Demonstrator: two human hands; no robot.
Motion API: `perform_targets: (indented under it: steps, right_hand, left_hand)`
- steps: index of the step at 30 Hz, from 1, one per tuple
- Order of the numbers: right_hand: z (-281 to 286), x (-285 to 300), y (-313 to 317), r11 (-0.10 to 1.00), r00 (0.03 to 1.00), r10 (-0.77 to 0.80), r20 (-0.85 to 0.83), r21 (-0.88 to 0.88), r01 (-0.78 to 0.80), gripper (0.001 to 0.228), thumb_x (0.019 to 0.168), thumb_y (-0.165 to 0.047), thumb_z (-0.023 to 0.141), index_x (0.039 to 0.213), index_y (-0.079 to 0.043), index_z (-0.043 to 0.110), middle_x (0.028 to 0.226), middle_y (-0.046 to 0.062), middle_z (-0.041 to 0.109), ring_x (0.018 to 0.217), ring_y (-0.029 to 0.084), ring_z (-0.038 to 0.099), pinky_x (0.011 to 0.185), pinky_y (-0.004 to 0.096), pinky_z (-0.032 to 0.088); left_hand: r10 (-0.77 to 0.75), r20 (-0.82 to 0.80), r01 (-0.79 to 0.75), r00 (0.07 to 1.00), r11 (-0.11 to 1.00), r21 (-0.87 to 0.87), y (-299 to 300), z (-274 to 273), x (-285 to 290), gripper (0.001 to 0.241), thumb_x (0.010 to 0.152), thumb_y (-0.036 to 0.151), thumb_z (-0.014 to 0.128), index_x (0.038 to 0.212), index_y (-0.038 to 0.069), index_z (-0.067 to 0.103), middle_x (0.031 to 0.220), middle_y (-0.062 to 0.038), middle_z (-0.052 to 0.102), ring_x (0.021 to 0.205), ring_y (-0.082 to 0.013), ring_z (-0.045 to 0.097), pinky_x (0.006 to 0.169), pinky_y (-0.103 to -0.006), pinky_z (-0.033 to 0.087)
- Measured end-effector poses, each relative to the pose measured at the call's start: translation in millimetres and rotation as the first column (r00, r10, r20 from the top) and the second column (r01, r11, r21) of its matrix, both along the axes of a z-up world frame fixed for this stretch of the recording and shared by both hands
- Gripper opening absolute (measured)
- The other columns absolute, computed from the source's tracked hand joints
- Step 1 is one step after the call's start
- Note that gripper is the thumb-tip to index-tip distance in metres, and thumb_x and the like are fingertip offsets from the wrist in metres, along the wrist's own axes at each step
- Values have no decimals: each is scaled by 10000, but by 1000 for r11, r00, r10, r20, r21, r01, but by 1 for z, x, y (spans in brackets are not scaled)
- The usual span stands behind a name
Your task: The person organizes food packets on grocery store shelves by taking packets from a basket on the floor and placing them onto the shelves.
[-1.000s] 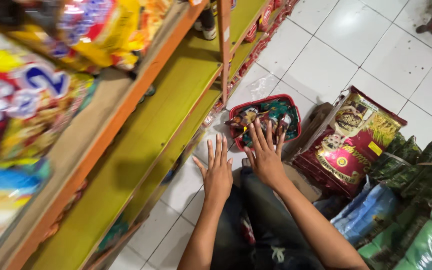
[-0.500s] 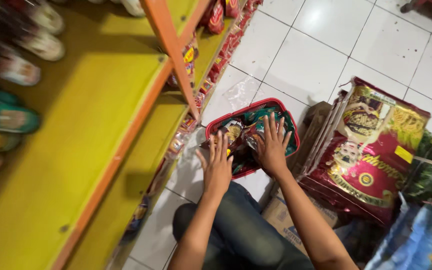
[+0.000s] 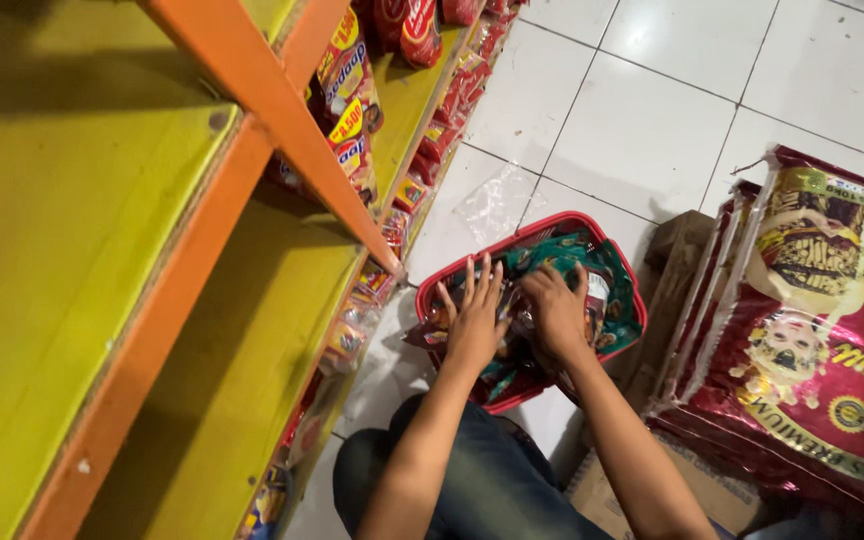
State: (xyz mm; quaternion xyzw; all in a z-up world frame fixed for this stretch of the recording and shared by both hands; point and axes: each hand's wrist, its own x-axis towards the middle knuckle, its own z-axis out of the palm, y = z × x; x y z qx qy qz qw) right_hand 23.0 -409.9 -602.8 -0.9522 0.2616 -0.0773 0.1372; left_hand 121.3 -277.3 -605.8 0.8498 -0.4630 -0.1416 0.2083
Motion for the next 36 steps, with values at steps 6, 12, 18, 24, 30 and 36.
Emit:
perform_targets:
  steps: [6,12,18,24,30,36]
  right_hand:
    - [63,4,26,988,982,152,116,-4,-152,324,758,-50,668,1071,-129,689,1165,22,667,1278,299,522,1131,591,264]
    - [118,27,44,941,906,310,287,46,-336,272,834,-62,691,1096,-136,690,1178,9,667,1211,308,498,1089,521,310]
    - [146,58,77,903,818,388,425,1,-429,288,818,-32,710,1091,-123,717,1154,21,694,1149,310,515,1065,447,364]
    - [168,73,116,836,710,482,514,-26,-549,344,811,-8,709,1119,-150,761,1108,6,727,1063,279,526,1021,389,397]
    - [186,62,144,767,576,534,619,-68,-638,220,894,-82,796,1103,-149,773,1141,8,707,1121,285,542,1031,380,434]
    - [174,38,151,725,402,510,761,-129,-676,715,908,-128,819,1511,15,463,1540,258,425,1405,397,407,1179,457,328]
  left_hand:
    - [9,-333,-64,943,986,-154,14,4,17,663,931,346,746,1518,200,475,1698,-94,146,1576,-358,57,1140,-765,-13]
    - [-101,-604,-247,791,849,-466,41,13,19,428,974,174,617,1399,124,592,1392,-167,651,1350,-349,604,1123,-456,484]
    - [110,-363,-328,925,713,-620,76,42,30,322,937,154,623,1253,103,658,1148,-186,731,1052,-408,683,885,-465,554]
    - [384,-382,-535,840,698,-476,121,69,28,198,913,266,630,980,112,735,850,-154,736,815,-367,716,714,-478,555]
    - [529,-313,-603,789,570,-558,148,85,1,231,917,296,633,934,95,746,777,-168,730,754,-396,701,697,-498,544]
    - [491,-598,-766,634,289,-574,166,103,-47,346,943,344,686,1150,69,723,791,-86,754,703,-216,741,678,-364,580]
